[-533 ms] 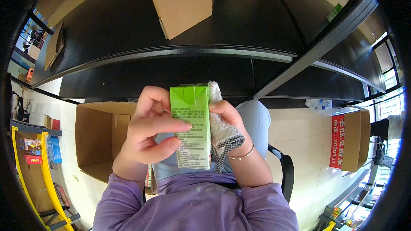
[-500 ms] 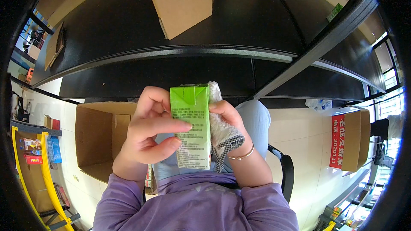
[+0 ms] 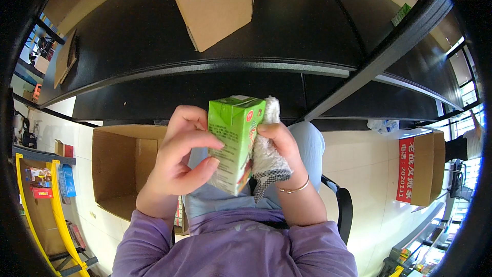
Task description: The person wipes the exterior of small green product boxes with a white cloth, then places them into a cardboard box. The person repeats this process for multiple boxes, arranging them neatly inside the larger box.
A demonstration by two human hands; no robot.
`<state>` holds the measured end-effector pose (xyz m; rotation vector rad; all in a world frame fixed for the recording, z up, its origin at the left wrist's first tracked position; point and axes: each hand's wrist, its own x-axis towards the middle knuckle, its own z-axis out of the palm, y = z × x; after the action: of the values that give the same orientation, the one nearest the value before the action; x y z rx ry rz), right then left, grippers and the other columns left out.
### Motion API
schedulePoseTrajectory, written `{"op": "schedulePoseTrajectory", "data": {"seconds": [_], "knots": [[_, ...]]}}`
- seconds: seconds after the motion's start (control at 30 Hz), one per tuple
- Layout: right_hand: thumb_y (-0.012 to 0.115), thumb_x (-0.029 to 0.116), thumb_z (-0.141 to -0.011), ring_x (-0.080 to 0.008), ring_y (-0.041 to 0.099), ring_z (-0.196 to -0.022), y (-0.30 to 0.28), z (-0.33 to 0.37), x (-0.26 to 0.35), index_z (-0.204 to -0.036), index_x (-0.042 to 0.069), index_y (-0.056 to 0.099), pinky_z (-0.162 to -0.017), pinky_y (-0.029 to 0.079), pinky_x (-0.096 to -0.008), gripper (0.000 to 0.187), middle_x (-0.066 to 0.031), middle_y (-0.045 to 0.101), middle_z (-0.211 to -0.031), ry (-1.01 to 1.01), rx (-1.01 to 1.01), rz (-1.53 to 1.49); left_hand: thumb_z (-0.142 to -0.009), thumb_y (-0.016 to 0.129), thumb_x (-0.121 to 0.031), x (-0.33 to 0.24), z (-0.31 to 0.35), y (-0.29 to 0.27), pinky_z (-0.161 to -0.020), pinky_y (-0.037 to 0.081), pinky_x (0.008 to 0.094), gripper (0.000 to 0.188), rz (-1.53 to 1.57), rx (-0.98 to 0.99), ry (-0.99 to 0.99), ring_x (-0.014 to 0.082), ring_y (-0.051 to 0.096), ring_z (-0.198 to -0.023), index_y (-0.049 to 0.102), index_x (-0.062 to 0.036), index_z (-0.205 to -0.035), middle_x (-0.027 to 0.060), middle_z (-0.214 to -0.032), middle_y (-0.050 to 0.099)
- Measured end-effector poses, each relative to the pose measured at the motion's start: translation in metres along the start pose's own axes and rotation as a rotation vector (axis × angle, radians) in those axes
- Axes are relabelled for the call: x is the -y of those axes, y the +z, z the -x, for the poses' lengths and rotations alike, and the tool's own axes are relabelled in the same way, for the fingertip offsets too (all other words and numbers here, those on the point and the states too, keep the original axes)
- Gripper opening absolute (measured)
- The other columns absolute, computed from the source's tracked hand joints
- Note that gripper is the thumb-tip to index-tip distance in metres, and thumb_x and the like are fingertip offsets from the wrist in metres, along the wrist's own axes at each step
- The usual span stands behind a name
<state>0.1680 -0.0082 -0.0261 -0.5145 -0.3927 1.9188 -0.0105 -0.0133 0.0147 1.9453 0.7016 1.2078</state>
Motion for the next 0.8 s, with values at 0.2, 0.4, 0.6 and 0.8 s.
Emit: {"op": "schedulePoseTrajectory", "data": {"seconds": [0.2, 0.4, 0.6, 0.8], "knots": [[0.051, 0.007, -0.077, -0.0190, 0.057, -0.095, 0.004, 0.006, 0.015, -0.120, -0.007, 0.042, -0.083, 0.045, -0.0303, 0.046, -0.0136, 0.057, -0.107, -0.293, -0.058, 0.410, -0.064, 0.076, -0.007, 0.015, -0.004, 0.008, -0.070, 0.045, 0.0289, 0.042, -0.073, -0.131, -0.029, 0.0222, 0.053, -0.085, 0.051, -0.0022, -0.097, 0.0124, -0.098, 0.049], [0.058, 0.000, -0.075, -0.0150, 0.052, -0.101, 0.004, 0.010, 0.023, -0.125, -0.007, 0.038, -0.087, 0.041, -0.0284, 0.054, -0.0123, 0.053, -0.113, -0.384, 0.060, 0.707, -0.068, 0.069, 0.001, 0.018, -0.004, 0.007, -0.083, 0.041, 0.0314, 0.054, 0.171, -0.124, -0.250, 0.0185, 0.051, -0.095, 0.043, -0.0024, -0.114, 0.0094, -0.104, 0.047], [0.068, 0.003, -0.062, -0.0218, 0.058, -0.083, 0.010, 0.007, 0.053, -0.111, -0.004, 0.053, -0.073, 0.045, -0.0282, 0.052, -0.0148, 0.058, -0.095, -0.645, 0.207, 1.251, -0.067, 0.068, 0.006, 0.011, -0.017, -0.007, -0.091, 0.044, 0.0321, 0.057, 0.158, 0.022, -0.193, 0.0224, 0.053, -0.101, 0.044, 0.0010, -0.118, 0.0129, -0.109, 0.047], [0.070, 0.004, -0.059, -0.0247, 0.061, -0.084, 0.031, 0.007, 0.088, -0.108, -0.004, 0.055, -0.072, 0.048, -0.0289, 0.052, -0.0176, 0.059, -0.098, -0.741, 0.321, 1.417, -0.067, 0.067, 0.006, -0.006, -0.041, -0.012, -0.090, 0.044, 0.0330, 0.056, 0.156, 0.038, -0.089, 0.0251, 0.053, -0.104, 0.044, 0.0011, -0.118, 0.0158, -0.111, 0.046]]}}
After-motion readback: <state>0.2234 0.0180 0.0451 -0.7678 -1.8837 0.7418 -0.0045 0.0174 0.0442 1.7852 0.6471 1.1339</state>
